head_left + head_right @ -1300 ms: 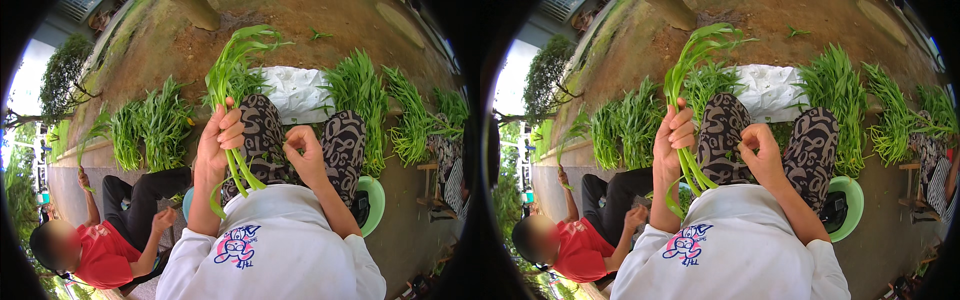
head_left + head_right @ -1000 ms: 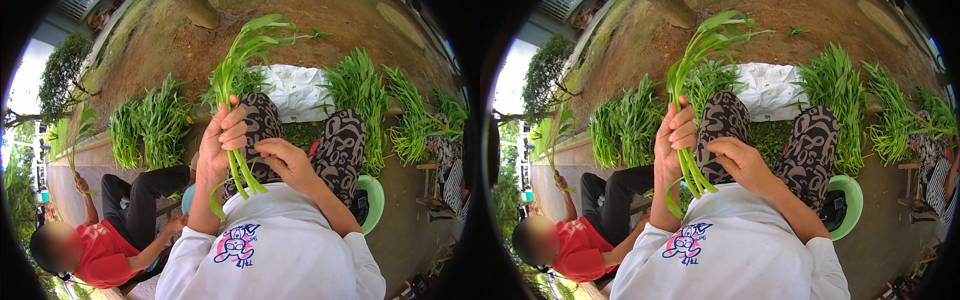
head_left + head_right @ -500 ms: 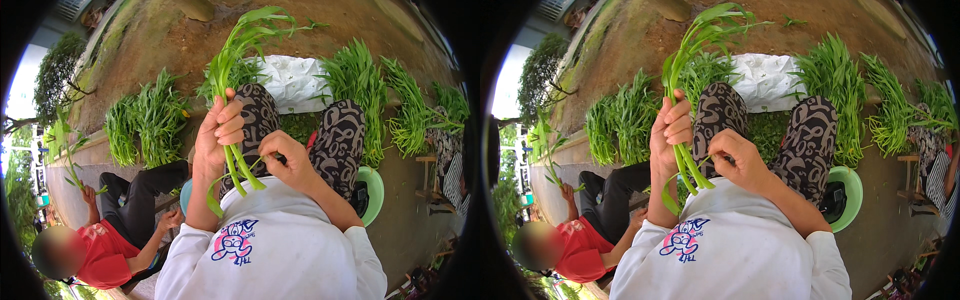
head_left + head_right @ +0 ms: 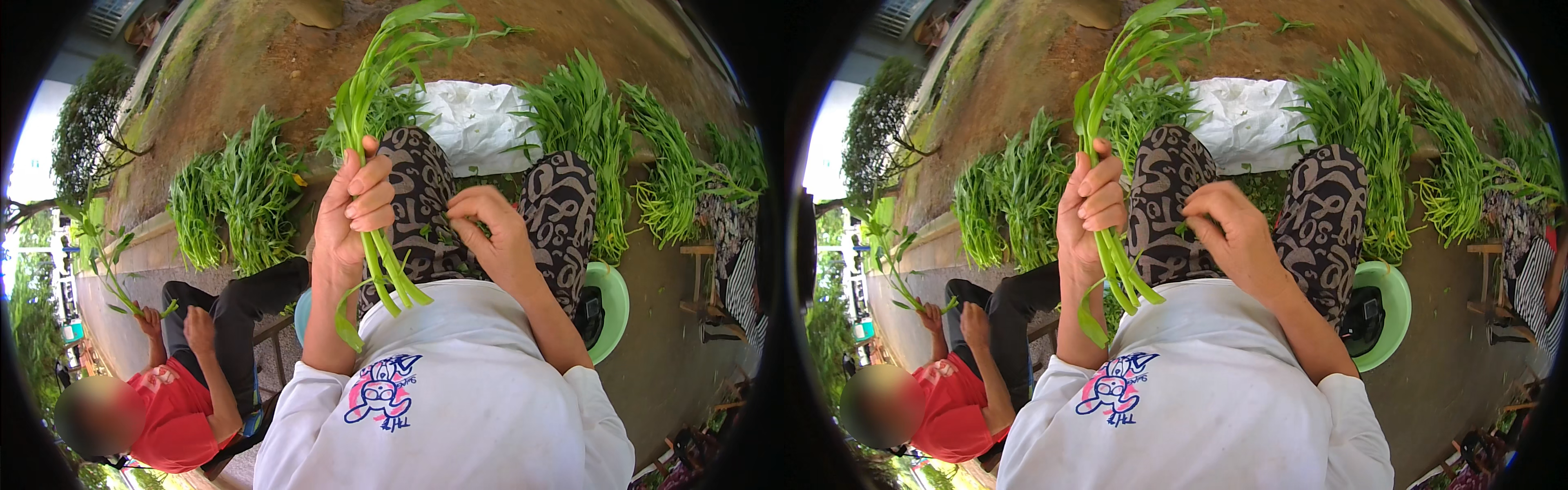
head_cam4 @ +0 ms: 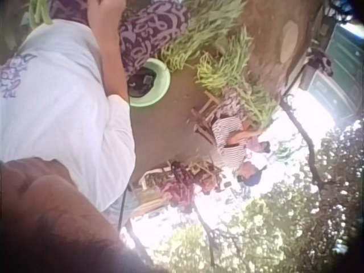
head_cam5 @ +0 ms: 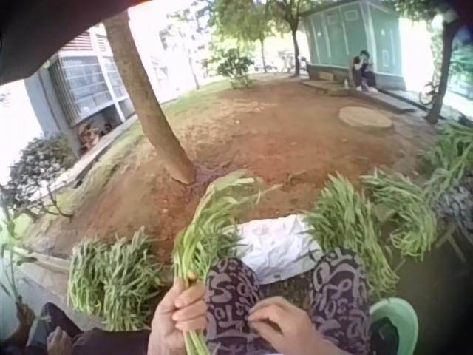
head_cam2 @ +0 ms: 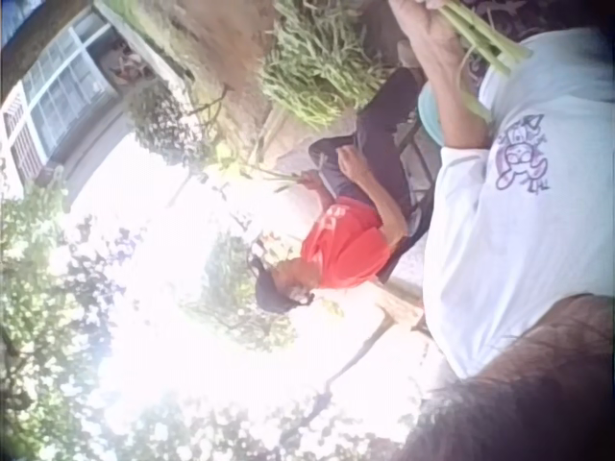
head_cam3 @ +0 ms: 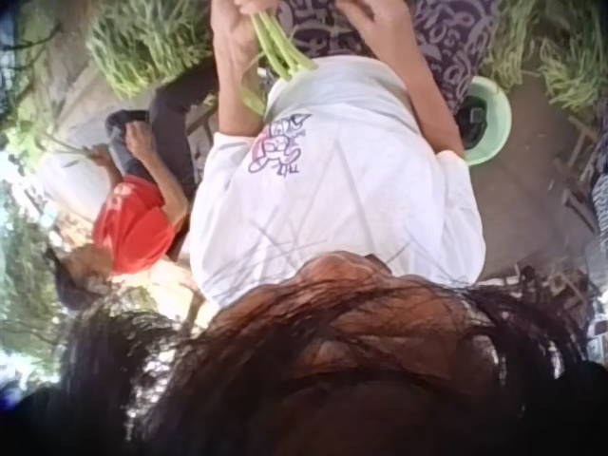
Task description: The person picks through a bundle of green leafy vegetables by hand, removing unwanted leaves and stems, then places the cleaned stems into a container.
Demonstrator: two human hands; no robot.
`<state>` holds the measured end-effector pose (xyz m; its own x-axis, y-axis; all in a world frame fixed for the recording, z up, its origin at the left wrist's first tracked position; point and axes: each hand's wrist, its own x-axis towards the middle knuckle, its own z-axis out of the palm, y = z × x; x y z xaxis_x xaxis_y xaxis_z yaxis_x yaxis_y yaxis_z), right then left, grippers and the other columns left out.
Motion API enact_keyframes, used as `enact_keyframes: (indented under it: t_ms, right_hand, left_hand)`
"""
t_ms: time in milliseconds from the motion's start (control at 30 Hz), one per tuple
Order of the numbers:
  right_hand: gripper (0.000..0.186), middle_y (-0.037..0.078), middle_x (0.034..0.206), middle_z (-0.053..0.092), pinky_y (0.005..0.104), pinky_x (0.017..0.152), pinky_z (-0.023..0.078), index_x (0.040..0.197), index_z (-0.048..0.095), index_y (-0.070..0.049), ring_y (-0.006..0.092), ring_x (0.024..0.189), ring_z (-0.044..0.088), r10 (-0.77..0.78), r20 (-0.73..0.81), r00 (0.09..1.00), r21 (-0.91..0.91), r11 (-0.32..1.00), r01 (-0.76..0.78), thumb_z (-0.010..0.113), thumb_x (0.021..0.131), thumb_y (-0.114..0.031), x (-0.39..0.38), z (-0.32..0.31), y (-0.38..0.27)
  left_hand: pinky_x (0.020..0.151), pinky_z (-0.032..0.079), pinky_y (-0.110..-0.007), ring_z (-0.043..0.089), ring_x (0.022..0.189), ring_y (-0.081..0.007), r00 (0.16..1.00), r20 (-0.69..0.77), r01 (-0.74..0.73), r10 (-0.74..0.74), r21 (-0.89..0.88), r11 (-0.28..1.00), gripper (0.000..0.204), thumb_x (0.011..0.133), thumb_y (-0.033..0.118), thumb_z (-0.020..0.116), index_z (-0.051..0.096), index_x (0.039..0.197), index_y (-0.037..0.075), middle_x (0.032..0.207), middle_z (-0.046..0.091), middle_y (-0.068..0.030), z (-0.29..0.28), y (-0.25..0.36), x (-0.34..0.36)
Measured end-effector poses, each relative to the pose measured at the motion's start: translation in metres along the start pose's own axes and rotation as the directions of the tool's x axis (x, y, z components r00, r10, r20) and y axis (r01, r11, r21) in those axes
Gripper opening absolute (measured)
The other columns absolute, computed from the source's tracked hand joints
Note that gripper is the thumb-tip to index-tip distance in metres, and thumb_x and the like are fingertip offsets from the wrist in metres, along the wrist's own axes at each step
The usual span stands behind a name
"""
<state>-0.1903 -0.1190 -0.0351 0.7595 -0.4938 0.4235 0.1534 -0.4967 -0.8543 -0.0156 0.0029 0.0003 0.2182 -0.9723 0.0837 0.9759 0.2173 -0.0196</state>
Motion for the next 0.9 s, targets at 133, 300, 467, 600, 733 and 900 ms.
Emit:
enact_keyframes:
  t_ms: [133,300,467,600,733,900]
  right_hand:
    - [0.018,0.01,0.096,0.064,0.0324,0.075,0.053,0.097,0.064,-0.003,0.0255,0.087,0.064,-0.056,0.159,0.986,0.233,0.972,0.017,0.068,0.08,0.001,-0.003,0.013,-0.018]
    - [0.018,0.007,0.09,0.063,0.0334,0.067,0.051,0.091,0.062,-0.006,0.0269,0.079,0.063,-0.271,0.134,0.953,0.092,0.961,0.26,0.069,0.076,0.001,-0.002,0.019,-0.017]
    - [0.017,0.008,0.083,0.059,0.0351,0.061,0.048,0.085,0.057,-0.005,0.0277,0.071,0.059,-0.199,0.157,0.967,0.096,0.978,0.186,0.066,0.074,0.003,-0.006,0.022,-0.017]
    - [0.018,0.008,0.08,0.057,0.0352,0.059,0.047,0.087,0.056,-0.004,0.0278,0.068,0.058,-0.202,0.188,0.961,0.205,0.965,0.163,0.065,0.073,0.003,-0.004,0.023,-0.017]
    - [0.018,0.009,0.079,0.056,0.0346,0.059,0.047,0.087,0.055,-0.003,0.027,0.067,0.057,-0.19,0.232,0.954,0.221,0.965,0.138,0.064,0.073,0.004,-0.006,0.023,-0.015]
    - [0.015,0.01,0.08,0.052,0.0317,0.059,0.046,0.089,0.052,-0.002,0.0216,0.066,0.055,-0.087,0.269,0.959,0.299,0.954,0.002,0.058,0.077,0.003,-0.009,0.02,-0.017]
  left_hand:
    - [0.044,0.036,-0.021,0.036,0.054,-0.0074,0.999,-0.023,0.027,-0.027,0.036,0.999,0.027,0.103,0.024,0.04,0.05,0.119,0.004,0.074,0.038,0.0002,0.0,-0.003,0.003]
    - [0.044,0.036,-0.021,0.036,0.054,-0.0075,0.999,-0.031,0.025,-0.023,0.038,0.999,0.028,0.104,0.024,0.04,0.05,0.12,0.004,0.074,0.038,-0.0001,0.001,-0.003,0.002]
    - [0.045,0.035,-0.02,0.036,0.054,-0.0073,0.999,-0.028,0.038,-0.037,0.035,0.999,0.027,0.103,0.023,0.04,0.05,0.12,0.003,0.074,0.038,-0.0002,0.0,-0.004,0.002]
    - [0.045,0.035,-0.02,0.036,0.054,-0.0073,0.999,-0.017,0.039,-0.038,0.041,0.998,0.027,0.104,0.023,0.04,0.049,0.12,0.003,0.074,0.038,-0.0004,0.0,-0.003,0.003]
    - [0.045,0.035,-0.021,0.037,0.054,-0.0078,0.999,-0.013,0.032,-0.032,0.035,0.999,0.027,0.104,0.023,0.039,0.048,0.12,0.002,0.074,0.039,-0.0009,0.001,-0.005,0.002]
    - [0.044,0.036,-0.023,0.039,0.053,-0.0091,1.0,-0.018,0.017,-0.017,0.029,0.999,0.027,0.104,0.022,0.037,0.045,0.119,0.0,0.075,0.041,-0.0022,-0.001,-0.004,0.0]
